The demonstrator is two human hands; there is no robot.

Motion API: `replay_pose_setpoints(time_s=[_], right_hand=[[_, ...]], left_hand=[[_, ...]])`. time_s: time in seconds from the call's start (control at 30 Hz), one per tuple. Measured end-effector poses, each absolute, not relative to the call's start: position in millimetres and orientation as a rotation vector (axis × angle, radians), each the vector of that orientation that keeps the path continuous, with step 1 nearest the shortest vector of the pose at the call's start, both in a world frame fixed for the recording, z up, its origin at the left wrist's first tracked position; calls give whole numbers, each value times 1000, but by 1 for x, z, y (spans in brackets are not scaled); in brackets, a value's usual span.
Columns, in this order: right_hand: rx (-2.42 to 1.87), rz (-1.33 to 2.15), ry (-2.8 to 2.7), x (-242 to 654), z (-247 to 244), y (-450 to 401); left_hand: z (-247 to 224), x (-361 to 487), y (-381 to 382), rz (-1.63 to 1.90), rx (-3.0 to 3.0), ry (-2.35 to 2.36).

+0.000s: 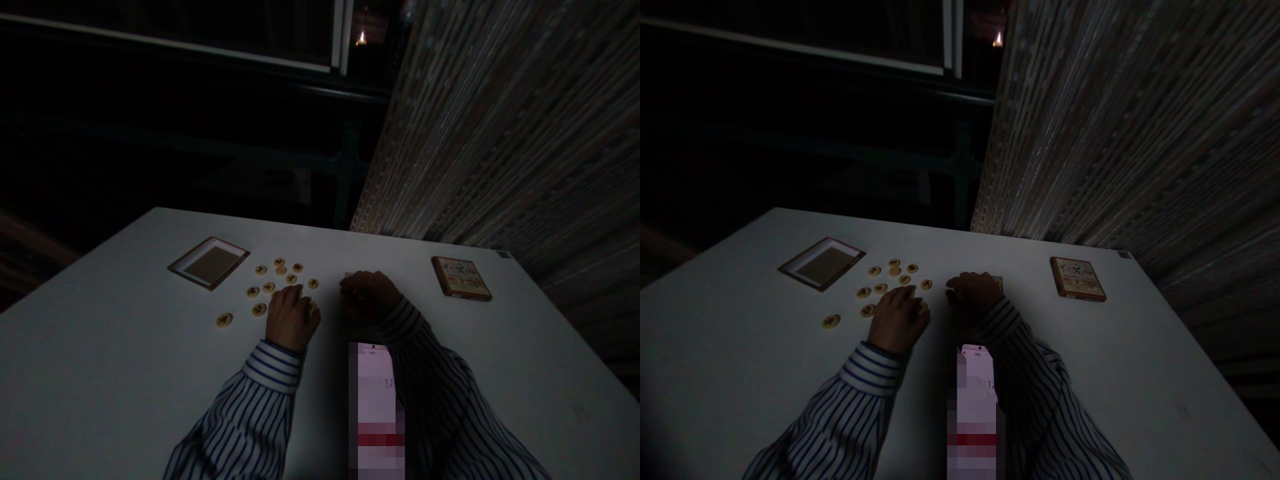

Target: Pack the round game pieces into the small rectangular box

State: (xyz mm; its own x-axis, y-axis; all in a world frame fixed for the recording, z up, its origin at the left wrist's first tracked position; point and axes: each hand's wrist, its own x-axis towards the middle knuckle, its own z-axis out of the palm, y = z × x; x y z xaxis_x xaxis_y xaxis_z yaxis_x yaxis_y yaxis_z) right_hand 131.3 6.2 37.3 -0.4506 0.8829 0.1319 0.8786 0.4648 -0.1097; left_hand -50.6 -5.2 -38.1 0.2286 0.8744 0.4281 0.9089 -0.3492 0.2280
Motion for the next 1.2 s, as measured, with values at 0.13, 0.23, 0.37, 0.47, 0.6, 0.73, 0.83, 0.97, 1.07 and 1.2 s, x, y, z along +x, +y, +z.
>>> replay_pose_setpoints(time_s=[0.13, 0.23, 0.37, 0.47, 0.6, 0.73, 0.83, 0.97, 1.07, 1.2], right_hand=[[-1535, 31, -2519, 132, 34, 8], [-1518, 23, -2530, 134, 31, 11], [-1527, 16, -2528, 136, 30, 11], [-1542, -24, -2503, 137, 33, 9], [-1567, -9, -2539, 142, 36, 9], [-1592, -12, -2517, 148, 37, 7], [-1564, 4, -2534, 154, 36, 4], [-1554, 0, -2524, 163, 34, 0], [-1510, 5, -2528, 170, 34, -3], [-1491, 38, -2482, 178, 37, -7]], left_hand=[[-36, -50, -5, -819, -2412, -1721], [-35, -50, -5, -891, -2426, -1670], [-36, -50, -4, -1038, -2426, -1612], [-36, -49, -5, -1147, -2411, -1582], [-33, -46, -7, -1231, -2443, -1548], [-31, -41, -10, -1315, -2476, -1509], [-29, -35, -12, -1371, -2452, -1526], [-25, -27, -14, -1525, -2425, -1567], [-21, -21, -16, -1567, -2452, -1627], [-13, -10, -18, -1587, -2502, -1733]])
